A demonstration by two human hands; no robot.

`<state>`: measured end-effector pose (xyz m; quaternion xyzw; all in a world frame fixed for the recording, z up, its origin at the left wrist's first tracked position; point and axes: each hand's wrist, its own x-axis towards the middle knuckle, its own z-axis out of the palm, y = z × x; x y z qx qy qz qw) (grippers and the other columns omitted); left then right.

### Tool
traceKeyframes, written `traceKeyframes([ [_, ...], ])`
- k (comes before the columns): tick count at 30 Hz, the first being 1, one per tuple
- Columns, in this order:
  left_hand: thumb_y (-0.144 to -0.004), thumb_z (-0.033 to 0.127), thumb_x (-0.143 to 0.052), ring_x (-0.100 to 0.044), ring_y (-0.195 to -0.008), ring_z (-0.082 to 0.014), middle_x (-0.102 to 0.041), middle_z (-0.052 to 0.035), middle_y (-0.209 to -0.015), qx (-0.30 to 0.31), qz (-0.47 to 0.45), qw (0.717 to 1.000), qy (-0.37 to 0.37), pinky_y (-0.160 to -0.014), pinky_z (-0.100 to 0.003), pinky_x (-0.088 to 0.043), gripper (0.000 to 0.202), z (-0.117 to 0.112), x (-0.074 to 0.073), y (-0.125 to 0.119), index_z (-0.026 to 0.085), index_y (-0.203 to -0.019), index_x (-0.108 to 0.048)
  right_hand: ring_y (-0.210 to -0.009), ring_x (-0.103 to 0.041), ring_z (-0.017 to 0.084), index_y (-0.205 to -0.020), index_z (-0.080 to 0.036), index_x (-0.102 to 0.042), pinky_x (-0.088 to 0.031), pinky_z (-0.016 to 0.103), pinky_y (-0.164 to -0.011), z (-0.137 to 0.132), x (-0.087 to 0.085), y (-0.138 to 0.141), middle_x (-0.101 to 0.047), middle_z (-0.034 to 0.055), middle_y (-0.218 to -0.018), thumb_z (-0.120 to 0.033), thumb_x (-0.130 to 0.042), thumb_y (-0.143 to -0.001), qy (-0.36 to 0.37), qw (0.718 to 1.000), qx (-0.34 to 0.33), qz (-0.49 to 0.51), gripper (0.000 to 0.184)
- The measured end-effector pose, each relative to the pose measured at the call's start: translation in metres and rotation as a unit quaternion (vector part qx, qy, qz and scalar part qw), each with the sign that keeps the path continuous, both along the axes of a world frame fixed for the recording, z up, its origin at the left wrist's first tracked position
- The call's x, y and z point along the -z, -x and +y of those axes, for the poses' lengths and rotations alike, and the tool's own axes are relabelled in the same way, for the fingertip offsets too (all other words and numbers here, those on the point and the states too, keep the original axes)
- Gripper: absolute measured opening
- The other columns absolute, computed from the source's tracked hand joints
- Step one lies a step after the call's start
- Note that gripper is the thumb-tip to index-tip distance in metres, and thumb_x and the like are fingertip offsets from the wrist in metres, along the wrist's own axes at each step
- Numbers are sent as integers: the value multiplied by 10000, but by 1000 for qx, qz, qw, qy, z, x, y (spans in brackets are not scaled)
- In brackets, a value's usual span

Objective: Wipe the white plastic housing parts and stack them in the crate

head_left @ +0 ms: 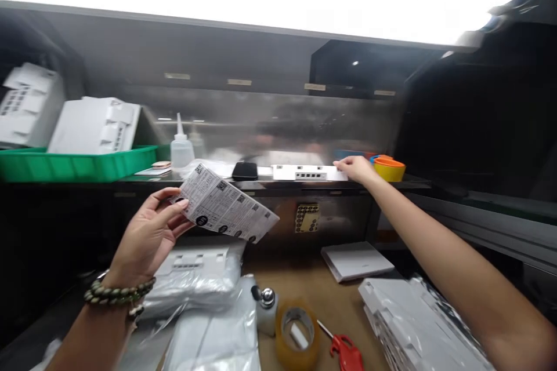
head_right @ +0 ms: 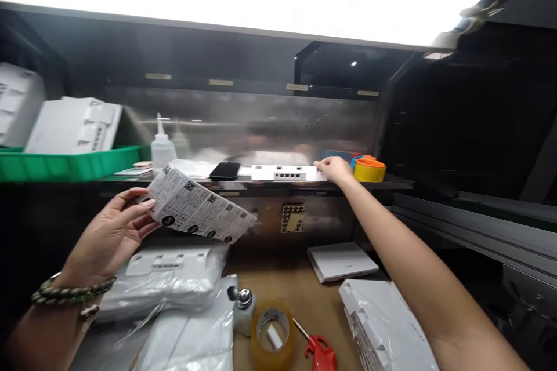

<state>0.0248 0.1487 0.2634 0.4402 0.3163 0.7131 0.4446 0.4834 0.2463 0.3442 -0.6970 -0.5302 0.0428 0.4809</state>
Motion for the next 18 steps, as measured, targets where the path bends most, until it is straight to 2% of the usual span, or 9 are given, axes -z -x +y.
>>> traceKeyframes([
  [2, -614, 234, -928, -687, -813, -166, -713, 5, -951, 1, -1, 1000, 10, -653, -251, -630, 471, -15, 16, 12, 263, -997, -656, -1154, -617, 359, -856, -168, -747, -420, 491, -1048, -15, 7, 9, -735, 128, -947, -274, -747, -805, -39, 998, 22, -47, 117],
  [4, -632, 272, -927, -661, -804, -149, -689, 11, -953, -16, 7, 1000, 24, -643, -234, -619, 432, -31, 30, 20, 254, -982, -674, -1340, -475, 384, -1110, -165, -721, -316, 546, -1138, -39, 17, 32, -659, 170, -1266, -291, -674, -850, -138, 984, 8, -109, 293],
  [7, -681, 362, -907, -632, -795, -139, -671, -9, -997, -10, 49, 997, 65, -589, -202, -583, 402, -58, 50, 26, 229, -1000, -700, -1262, -551, 326, -1164, -204, -704, -394, 516, -1112, -93, 49, 94, -655, 136, -1279, -355, -600, -926, -259, 943, -157, -139, 300],
  [9, -742, 405, -868, -654, -868, -165, -675, -39, -1127, 41, 95, 991, 90, -633, -227, -594, 440, -78, 62, 25, 236, -1108, -693, -1160, -632, 277, -1163, -261, -705, -469, 467, -1061, -132, 82, 144, -695, 84, -1233, -413, -671, -907, -139, 921, -359, -59, 300],
  [11, -755, 371, -871, -670, -1015, -206, -654, -55, -1272, 111, 141, 979, 93, -790, -274, -610, 553, -98, 76, 20, 269, -1249, -641, -1249, -600, 266, -1442, -317, -504, -481, 452, -1068, -164, 120, 190, -596, 85, -1427, -400, -791, -824, 28, 845, -529, 69, 686],
  [12, -746, 337, -884, -660, -1097, -228, -635, -58, -1337, 138, 155, 974, 89, -877, -298, -598, 630, -107, 84, 17, 292, -1309, -603, -1225, -621, 256, -1494, -332, -416, -496, 450, -1049, -176, 139, 208, -584, 95, -1440, -391, -814, -802, 85, 802, -569, 159, 801],
  [14, -742, 285, -890, -616, -1222, -254, -579, -53, -1446, 161, 167, 970, 78, -979, -324, -561, 773, -126, 98, 10, 347, -1412, -510, -1111, -675, 235, -1509, -315, -358, -520, 432, -995, -192, 172, 232, -628, 110, -1365, -381, -860, -752, 147, 744, -581, 295, 910],
  [15, -759, 279, -877, -591, -1268, -260, -552, -46, -1485, 158, 165, 970, 78, -994, -327, -552, 828, -134, 105, 6, 382, -1460, -450, -1034, -696, 220, -1500, -301, -367, -529, 413, -959, -197, 186, 239, -675, 100, -1269, -378, -871, -739, 154, 733, -569, 340, 915],
  [18, -830, 294, -815, -569, -1311, -261, -580, -34, -1464, 160, 152, 969, 109, -1017, -354, -530, 979, -156, 121, -2, 467, -1571, -199, -883, -701, 181, -1514, -327, -372, -539, 357, -862, -209, 209, 242, -720, 27, -1034, -348, -876, -743, 133, 741, -533, 387, 921],
])
